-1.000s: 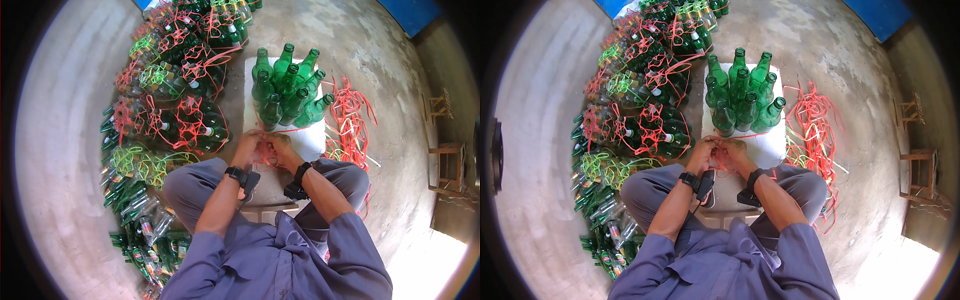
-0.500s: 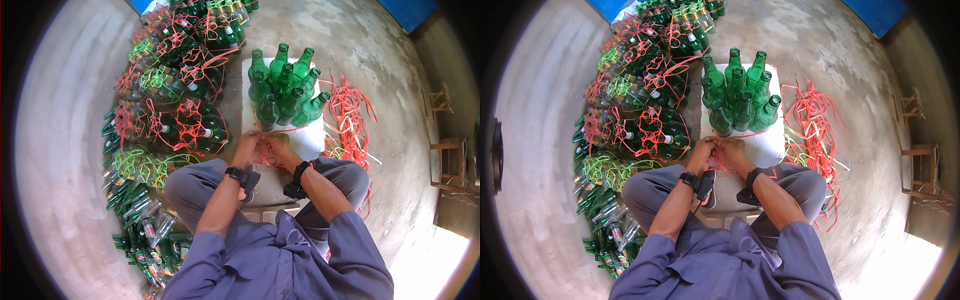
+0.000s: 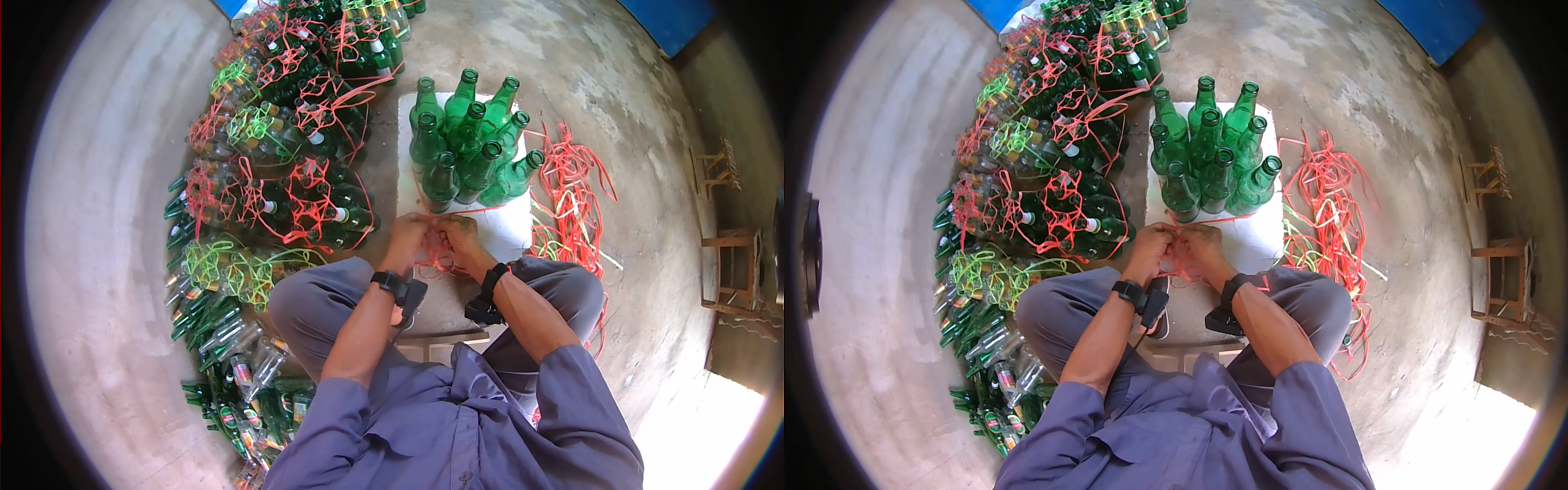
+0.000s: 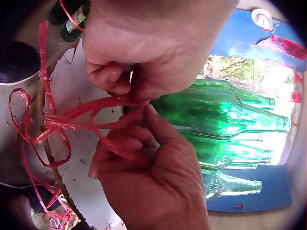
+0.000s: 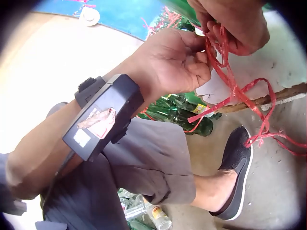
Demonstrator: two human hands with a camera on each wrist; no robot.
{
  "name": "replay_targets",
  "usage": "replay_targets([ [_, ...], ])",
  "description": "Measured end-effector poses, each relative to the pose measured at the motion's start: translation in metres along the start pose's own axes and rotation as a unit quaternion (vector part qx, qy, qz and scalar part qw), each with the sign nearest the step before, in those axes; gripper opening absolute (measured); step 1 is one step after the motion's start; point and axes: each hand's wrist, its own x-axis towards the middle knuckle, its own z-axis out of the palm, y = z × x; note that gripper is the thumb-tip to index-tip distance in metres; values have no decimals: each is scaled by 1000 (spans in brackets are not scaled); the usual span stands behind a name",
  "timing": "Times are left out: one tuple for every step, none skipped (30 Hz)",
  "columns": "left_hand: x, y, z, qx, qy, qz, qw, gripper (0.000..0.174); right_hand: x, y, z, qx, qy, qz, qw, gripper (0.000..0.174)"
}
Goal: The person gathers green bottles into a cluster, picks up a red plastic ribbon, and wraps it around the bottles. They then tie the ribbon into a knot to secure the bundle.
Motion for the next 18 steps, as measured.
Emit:
replay_targets([
  [1, -1, 0, -2, 6, -2, 1000, 13, -2, -3, 1, -1, 0, 0, 1000, 6],
  [1, -2, 0, -4, 11, -5, 1000, 12, -3, -6, 2, 7, -2, 5, 1000, 6],
  [2, -2, 0, -4, 11, -5, 1000, 12, -5, -7, 2, 15, -4, 9, 1000, 6],
  [1, 0, 1, -46, 14, -10, 999, 11, 4, 3, -3, 15, -3, 10, 1000, 6],
  [1, 2, 1, -88, 17, -16, 996, 9, 15, 18, -10, -53, -30, -95, 994, 7],
  [-1, 5, 2, -87, 17, -16, 996, 9, 12, 15, -7, -120, -57, -197, 971, 9],
  [-3, 8, 3, -107, 11, -15, 994, 9, 9, 11, -6, -120, -57, -197, 971, 9],
  [-5, 11, 4, -126, 5, -15, 992, 9, 7, 7, -6, -95, -32, -120, 988, 10],
  [-4, 8, 4, -126, 5, -15, 992, 9, 3, -1, -3, -69, -7, -42, 997, 11],
  [-2, 6, 3, -104, 14, -10, 994, 9, 2, -1, -1, -68, -7, -42, 997, 11],
  [0, 3, 2, -82, 23, -5, 996, 8, 1, -2, 1, -70, 2, -34, 997, 11],
  [1, 2, 2, -81, 23, -6, 996, 8, 1, -2, 1, -72, 10, -26, 997, 11],
  [2, 1, 1, -77, 23, -2, 997, 8, 1, -2, 1, -71, 10, -26, 997, 11],
  [3, -1, 1, -72, 23, 2, 997, 9, 1, -2, 1, -88, 12, -24, 996, 13],
  [4, -1, 2, -71, 23, 1, 997, 9, 2, -3, 1, -105, 14, -22, 994, 15],
  [5, -2, 4, -88, 26, 5, 996, 8, 11, 5, -3, -104, 14, -21, 994, 15],
  [5, -2, 5, -105, 29, 8, 994, 8, 22, 15, -5, -126, 23, -40, 991, 13],
  [4, -1, 6, -105, 28, 7, 994, 8, 21, 13, -3, -147, 31, -59, 987, 11],
])
